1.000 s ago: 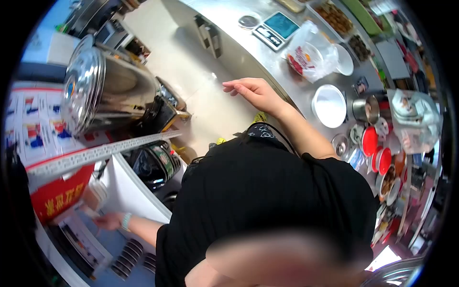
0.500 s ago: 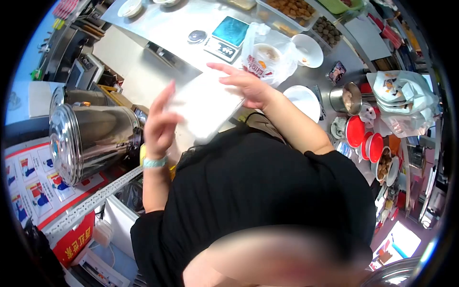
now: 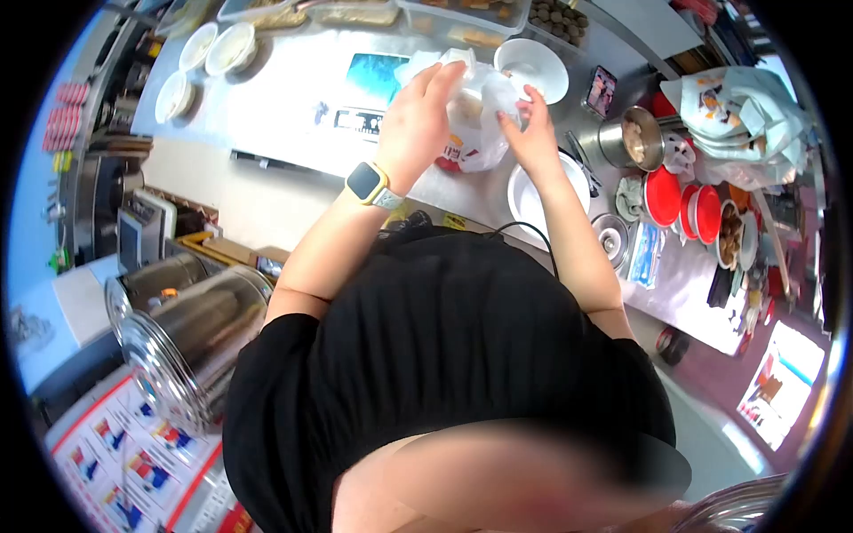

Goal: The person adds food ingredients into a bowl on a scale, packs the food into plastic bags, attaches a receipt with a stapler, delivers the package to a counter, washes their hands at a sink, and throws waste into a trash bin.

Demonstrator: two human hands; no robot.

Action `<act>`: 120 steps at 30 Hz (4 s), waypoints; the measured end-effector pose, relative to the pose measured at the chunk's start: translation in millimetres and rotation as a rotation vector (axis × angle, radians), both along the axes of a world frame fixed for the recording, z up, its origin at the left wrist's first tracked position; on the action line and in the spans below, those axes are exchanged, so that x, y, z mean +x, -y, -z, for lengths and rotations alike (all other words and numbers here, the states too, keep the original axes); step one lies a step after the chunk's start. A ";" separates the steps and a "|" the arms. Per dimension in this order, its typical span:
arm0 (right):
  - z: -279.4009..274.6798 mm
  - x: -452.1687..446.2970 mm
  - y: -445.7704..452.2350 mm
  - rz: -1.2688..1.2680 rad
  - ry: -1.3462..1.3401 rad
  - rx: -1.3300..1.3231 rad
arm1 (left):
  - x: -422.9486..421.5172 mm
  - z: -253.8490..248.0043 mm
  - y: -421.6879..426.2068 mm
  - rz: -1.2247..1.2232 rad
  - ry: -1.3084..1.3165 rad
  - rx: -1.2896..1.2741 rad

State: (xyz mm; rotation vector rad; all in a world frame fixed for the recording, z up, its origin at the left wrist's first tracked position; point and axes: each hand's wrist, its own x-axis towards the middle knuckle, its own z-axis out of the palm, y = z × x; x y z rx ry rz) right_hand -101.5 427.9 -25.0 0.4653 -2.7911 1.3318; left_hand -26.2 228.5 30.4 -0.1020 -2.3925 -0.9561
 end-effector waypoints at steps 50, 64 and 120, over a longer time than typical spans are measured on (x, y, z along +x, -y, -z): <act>23.7 -43.4 57.4 -0.339 0.086 0.614 | -3.4 45.0 171.6 0.067 0.446 -0.102; -17.9 6.5 -6.9 -0.030 0.063 0.264 | -69.4 61.7 18.1 0.444 0.381 -0.383; -57.6 5.2 50.5 0.013 0.414 -0.870 | -6.4 49.7 85.1 0.405 0.386 -0.634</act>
